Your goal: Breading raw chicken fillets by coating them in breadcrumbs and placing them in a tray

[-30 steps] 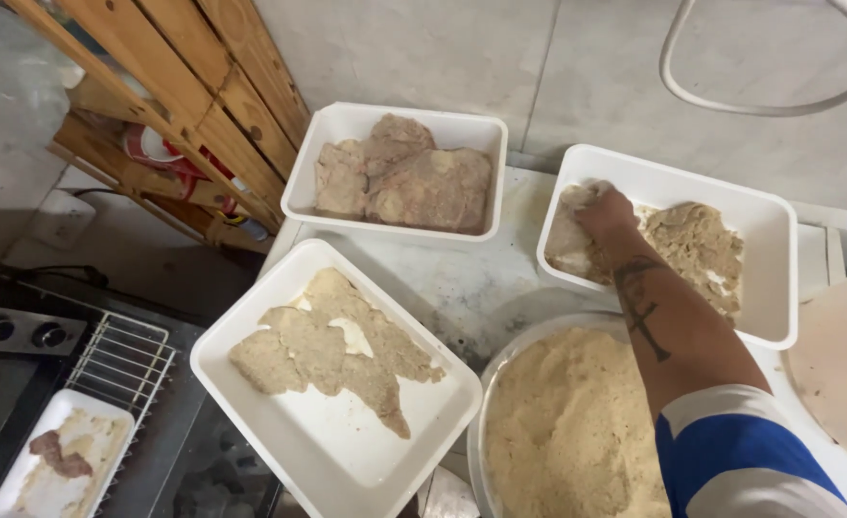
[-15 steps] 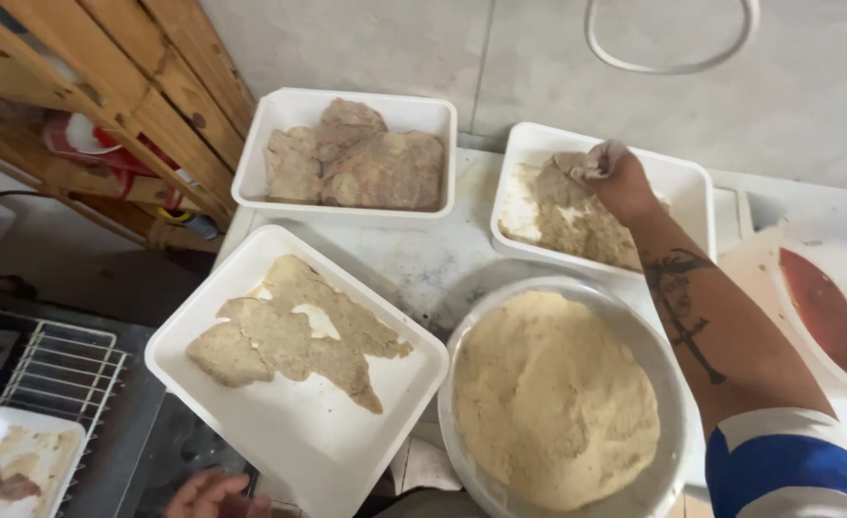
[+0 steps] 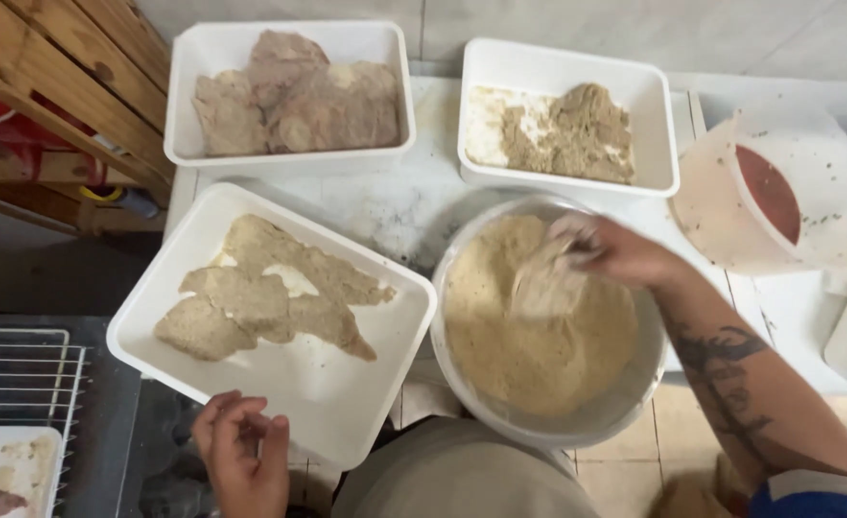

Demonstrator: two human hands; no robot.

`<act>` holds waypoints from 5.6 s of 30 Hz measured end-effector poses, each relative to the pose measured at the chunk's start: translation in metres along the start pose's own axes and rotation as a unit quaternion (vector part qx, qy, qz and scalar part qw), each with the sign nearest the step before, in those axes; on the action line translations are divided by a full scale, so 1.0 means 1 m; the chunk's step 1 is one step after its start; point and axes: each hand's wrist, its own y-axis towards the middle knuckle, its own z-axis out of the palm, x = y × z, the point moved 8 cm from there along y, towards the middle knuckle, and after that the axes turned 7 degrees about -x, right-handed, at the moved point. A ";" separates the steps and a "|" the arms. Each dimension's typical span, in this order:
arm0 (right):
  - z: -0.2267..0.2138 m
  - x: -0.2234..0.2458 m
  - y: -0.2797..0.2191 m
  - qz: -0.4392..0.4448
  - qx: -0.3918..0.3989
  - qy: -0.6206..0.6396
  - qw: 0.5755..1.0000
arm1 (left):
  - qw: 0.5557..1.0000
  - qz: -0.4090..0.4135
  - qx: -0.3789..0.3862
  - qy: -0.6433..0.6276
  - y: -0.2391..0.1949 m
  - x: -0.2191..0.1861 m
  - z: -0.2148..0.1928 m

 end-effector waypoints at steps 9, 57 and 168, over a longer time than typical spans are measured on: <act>0.061 -0.012 0.027 0.045 -0.100 -0.164 0.980 | 0.998 0.015 0.066 0.011 0.018 -0.015 0.019; 0.098 -0.045 -0.064 0.318 -0.350 -0.280 0.835 | 0.994 0.024 0.093 -0.045 0.008 -0.020 0.044; -0.049 0.121 -0.166 -0.148 -0.538 0.036 0.829 | 0.996 -0.023 0.080 -0.033 0.009 -0.032 0.037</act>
